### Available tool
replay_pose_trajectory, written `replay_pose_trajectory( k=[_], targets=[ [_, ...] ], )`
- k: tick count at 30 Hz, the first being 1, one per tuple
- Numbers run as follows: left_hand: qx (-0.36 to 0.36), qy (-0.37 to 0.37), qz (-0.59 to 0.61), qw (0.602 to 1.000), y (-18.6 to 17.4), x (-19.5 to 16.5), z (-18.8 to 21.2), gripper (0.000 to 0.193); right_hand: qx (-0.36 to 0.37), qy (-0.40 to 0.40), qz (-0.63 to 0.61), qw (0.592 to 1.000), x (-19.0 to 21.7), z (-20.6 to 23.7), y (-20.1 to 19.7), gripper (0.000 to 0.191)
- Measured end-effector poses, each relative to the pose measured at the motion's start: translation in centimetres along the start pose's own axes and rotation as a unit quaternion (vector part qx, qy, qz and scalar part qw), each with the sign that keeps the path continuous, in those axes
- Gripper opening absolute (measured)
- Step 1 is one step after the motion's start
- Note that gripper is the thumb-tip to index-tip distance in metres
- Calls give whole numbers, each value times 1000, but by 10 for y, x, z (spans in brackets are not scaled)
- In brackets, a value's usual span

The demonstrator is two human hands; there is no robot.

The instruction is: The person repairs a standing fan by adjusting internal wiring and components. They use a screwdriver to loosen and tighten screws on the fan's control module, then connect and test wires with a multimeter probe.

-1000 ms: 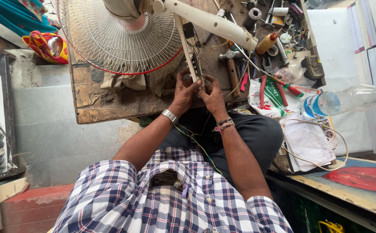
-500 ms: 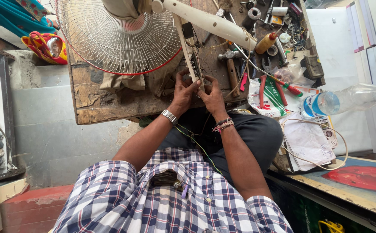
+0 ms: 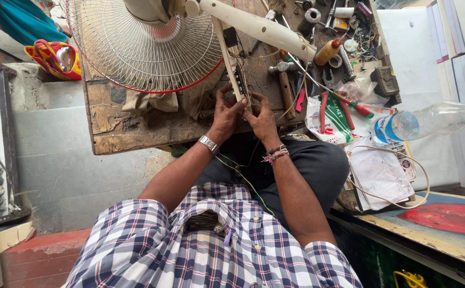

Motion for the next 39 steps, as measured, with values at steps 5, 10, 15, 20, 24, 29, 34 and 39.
replay_pose_trajectory(
  k=[5, 10, 15, 20, 24, 29, 34, 39],
  targets=[
    [-1, -1, -5, 1000, 0, 0, 0, 76, 1, 0, -2, 1000, 3, 0, -1, 72],
    [-1, 1, -3, 1000, -1, 1, -2, 77, -1, 5, 0, 1000, 1, -1, -1, 73],
    [-4, -7, -7, 1000, -2, 3, -2, 77, -1, 6, 0, 1000, 0, -2, -1, 72],
    [-4, -7, -7, 1000, -2, 3, -3, 77, -2, 9, 0, 1000, -1, -2, -2, 72],
    [-1, 0, -5, 1000, -1, 1, -2, 76, -4, 7, 5, 1000, 1, -1, -2, 71],
    [-2, 0, 0, 1000, 1, -1, -2, 77, -4, 3, 4, 1000, 4, -2, -1, 70],
    [-6, -1, -7, 1000, 2, 1, -4, 77, 2, -1, -5, 1000, 4, -4, -4, 71],
    [-4, 2, -4, 1000, 4, 3, -3, 75, 4, 0, -4, 1000, 2, -3, -5, 72]
  ],
)
Point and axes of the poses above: each hand's wrist, its own z-axis away from the middle knuckle, its own y-axis out of the palm, x = y × z, the point moved 10 cm from there along -z, towards the middle knuckle, and after that the axes turned 1 degree about -z, right-handed, at the moved point
